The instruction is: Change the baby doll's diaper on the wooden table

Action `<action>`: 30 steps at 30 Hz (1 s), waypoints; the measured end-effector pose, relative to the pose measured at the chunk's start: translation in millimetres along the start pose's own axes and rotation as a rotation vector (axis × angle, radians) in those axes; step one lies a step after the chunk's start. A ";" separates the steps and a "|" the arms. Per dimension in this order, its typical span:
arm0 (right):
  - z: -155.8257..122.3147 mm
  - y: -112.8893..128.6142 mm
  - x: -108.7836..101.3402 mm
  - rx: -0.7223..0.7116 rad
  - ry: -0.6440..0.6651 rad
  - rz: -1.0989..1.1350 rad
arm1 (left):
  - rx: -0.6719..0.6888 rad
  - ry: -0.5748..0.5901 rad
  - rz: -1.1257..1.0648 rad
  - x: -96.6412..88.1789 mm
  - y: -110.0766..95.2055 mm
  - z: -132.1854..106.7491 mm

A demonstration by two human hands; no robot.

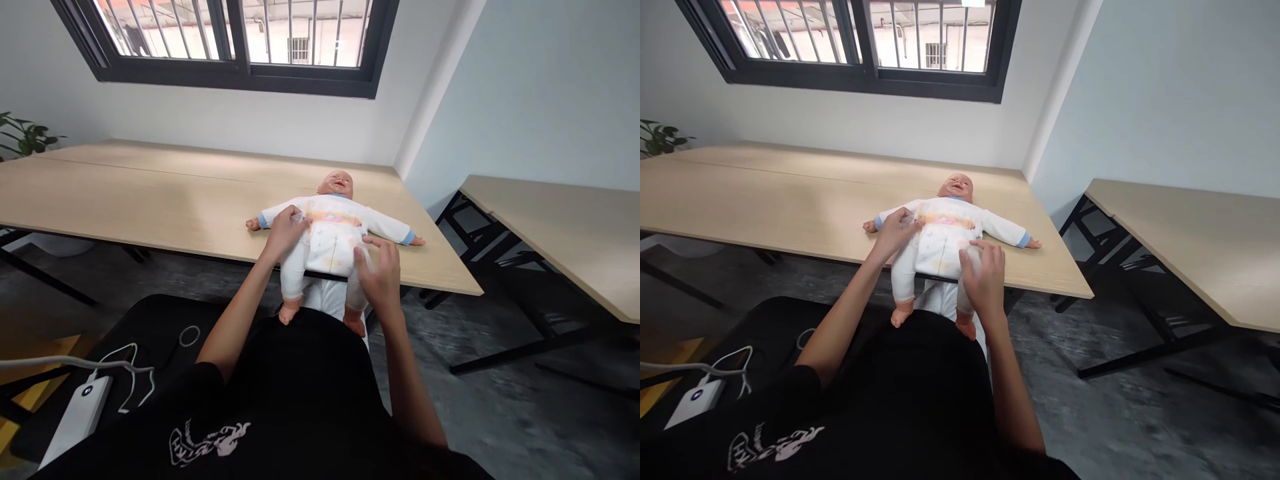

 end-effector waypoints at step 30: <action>93.4 22.4 104.5 -0.192 0.741 -0.303 | -0.107 0.198 -0.605 -8.3 51.9 12.5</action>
Point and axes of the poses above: each hand's wrist, its own z-axis towards the middle knuckle, its own x-axis out of the palm, y = z × x, the point moved 1 cm from there along z, towards the middle knuckle, and after that the axes turned 2 degrees about -y, right-handed, at the moved point
